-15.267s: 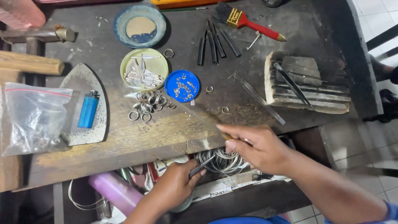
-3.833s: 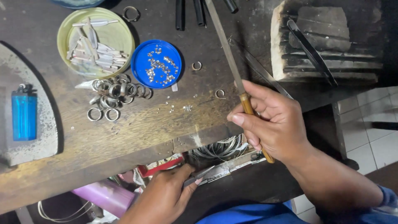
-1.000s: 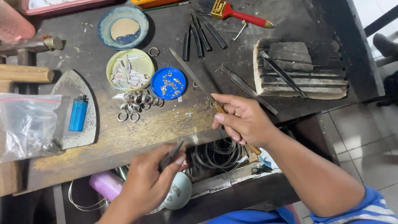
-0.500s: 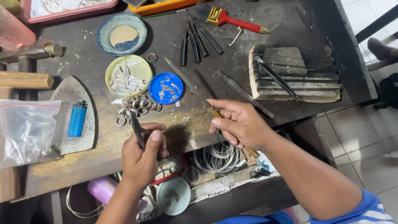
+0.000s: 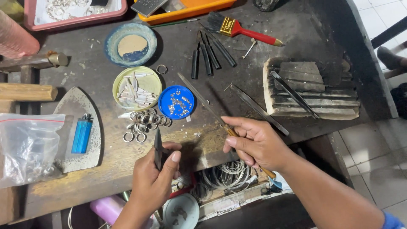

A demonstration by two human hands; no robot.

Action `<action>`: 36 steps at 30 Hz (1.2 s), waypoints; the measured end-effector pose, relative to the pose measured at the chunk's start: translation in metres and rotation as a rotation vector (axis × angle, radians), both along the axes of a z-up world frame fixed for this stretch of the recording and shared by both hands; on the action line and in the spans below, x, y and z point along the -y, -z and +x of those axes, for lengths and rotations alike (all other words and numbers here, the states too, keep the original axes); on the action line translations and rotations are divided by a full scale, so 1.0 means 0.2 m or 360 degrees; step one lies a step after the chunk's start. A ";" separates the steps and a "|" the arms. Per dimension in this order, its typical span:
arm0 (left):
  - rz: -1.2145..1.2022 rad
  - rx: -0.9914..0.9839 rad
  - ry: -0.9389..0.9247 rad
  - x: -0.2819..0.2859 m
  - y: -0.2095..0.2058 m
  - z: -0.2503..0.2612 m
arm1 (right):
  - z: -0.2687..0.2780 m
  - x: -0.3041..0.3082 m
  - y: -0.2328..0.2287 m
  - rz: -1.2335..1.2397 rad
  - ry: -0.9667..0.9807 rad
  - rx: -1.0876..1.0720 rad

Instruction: The person is using a metal file to smooth and shape small metal rings and components on a jewelry workbench.

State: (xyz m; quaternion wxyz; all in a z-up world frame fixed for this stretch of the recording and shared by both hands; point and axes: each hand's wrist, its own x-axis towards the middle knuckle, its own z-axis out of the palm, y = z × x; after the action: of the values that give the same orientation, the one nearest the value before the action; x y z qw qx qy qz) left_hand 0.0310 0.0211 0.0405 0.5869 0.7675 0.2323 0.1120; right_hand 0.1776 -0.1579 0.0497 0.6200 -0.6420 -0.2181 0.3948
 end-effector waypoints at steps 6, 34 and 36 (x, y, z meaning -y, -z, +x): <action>0.0101 -0.0069 0.0020 -0.01 0.00 0.01 | 0.01 0.01 0.03 0.0025 -0.0034 0.0002; 0.0107 -0.0021 0.0098 -0.04 -0.02 0.01 | 0.01 0.00 0.04 0.0046 0.0000 0.0015; 0.0079 -0.0040 0.0084 -0.04 -0.02 0.01 | 0.01 0.00 0.06 0.0072 -0.0005 0.0020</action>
State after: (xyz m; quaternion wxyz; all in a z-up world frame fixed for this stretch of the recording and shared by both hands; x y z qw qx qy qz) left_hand 0.0336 0.0295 0.0436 0.5675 0.7890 0.2163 0.0925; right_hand 0.1793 -0.1579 0.0386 0.6323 -0.6299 -0.2318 0.3868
